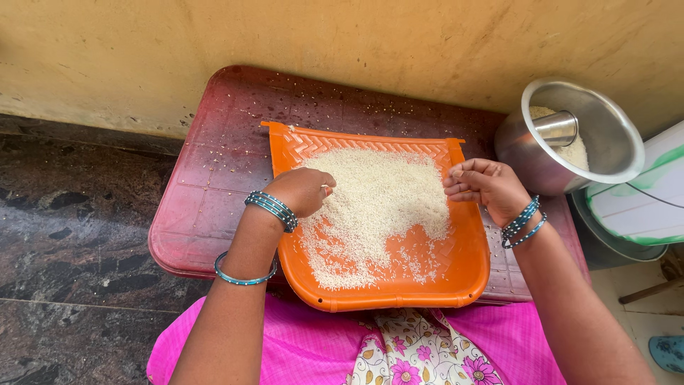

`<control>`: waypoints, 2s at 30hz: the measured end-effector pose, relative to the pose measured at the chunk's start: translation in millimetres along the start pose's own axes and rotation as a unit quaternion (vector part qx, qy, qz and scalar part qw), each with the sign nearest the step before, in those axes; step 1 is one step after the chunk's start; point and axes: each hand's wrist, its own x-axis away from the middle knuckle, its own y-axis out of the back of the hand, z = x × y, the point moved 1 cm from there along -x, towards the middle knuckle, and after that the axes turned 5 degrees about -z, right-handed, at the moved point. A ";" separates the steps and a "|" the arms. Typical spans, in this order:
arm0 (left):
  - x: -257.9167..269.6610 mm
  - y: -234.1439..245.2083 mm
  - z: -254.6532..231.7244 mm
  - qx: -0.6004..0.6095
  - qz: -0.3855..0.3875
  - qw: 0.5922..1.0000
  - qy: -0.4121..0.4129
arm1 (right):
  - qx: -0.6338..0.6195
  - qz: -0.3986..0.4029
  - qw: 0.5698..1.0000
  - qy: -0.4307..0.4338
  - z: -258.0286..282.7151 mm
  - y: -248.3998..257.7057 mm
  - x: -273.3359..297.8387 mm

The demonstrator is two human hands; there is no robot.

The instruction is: The person cleans rice in an orange tray by hand, picking out debris and moving grains across the surface, and then pours the sorted rice into a white bucket before scooping more from a metal pot using a cup.

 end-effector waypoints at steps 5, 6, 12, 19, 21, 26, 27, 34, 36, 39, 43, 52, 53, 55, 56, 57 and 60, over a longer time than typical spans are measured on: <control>0.1 -2.7 -1.1 0.022 -0.020 0.999 -0.013 | -0.137 0.038 0.988 -0.060 6.3 -5.6 1.9; -0.1 -3.3 -1.3 0.022 -0.023 0.999 -0.011 | -0.136 0.040 0.988 -0.058 4.7 -7.8 1.4; -1.8 -4.3 -2.0 0.006 -0.008 1.000 0.001 | -0.214 0.033 0.971 -0.105 5.4 -32.5 -18.9; -6.1 -7.1 3.0 0.018 -0.013 1.000 -0.009 | 0.305 0.022 0.944 0.121 5.6 -66.7 -38.7; -6.7 -8.5 2.8 0.025 -0.017 0.999 -0.015 | 0.292 0.083 0.947 0.105 1.4 -76.8 -29.1; -5.6 -5.0 -6.4 0.003 -0.002 1.000 -0.015 | 0.467 0.144 0.852 0.185 -5.2 -115.8 5.7; -5.1 -4.2 -8.3 0.003 -0.001 1.000 -0.015 | 0.467 0.144 0.853 0.185 -3.9 -119.9 8.8; -8.1 -9.1 -5.5 -0.003 -0.001 1.000 -0.015 | 0.518 0.151 0.827 0.157 5.3 -137.2 21.3; -8.9 -11.3 -2.6 -0.002 -0.006 1.000 -0.019 | 0.530 0.151 0.820 0.155 5.3 -138.4 22.0; -9.9 -12.1 0.1 0.002 -0.010 1.000 -0.024 | 0.525 0.152 0.824 0.151 4.1 -136.6 13.6; -11.3 -11.8 1.0 0.016 -0.018 1.000 -0.013 | 0.454 0.155 0.873 0.090 4.5 -124.7 -18.0; -5.1 -3.7 -21.6 0.050 -0.015 0.998 -0.030 | 0.390 0.137 0.910 0.039 18.6 -97.8 -20.8; -3.5 -4.2 -27.4 0.068 0.003 0.997 -0.030 | 0.397 0.115 0.908 0.063 18.8 -94.5 -9.6; 0.1 -8.3 -41.0 0.088 0.018 0.994 -0.056 | 0.402 0.053 0.909 0.094 17.6 -81.9 14.7; -3.1 -7.4 -48.3 0.104 0.027 0.990 -0.088 | 0.404 -0.016 0.905 0.131 20.2 -73.7 21.0; -6.4 -7.7 -55.7 0.099 0.024 0.991 -0.088 | 0.402 -0.018 0.905 0.136 20.4 -66.4 25.7; -12.1 -24.0 -77.9 0.105 0.090 0.988 -0.069 | 0.363 -0.096 0.923 0.078 7.5 -44.5 35.1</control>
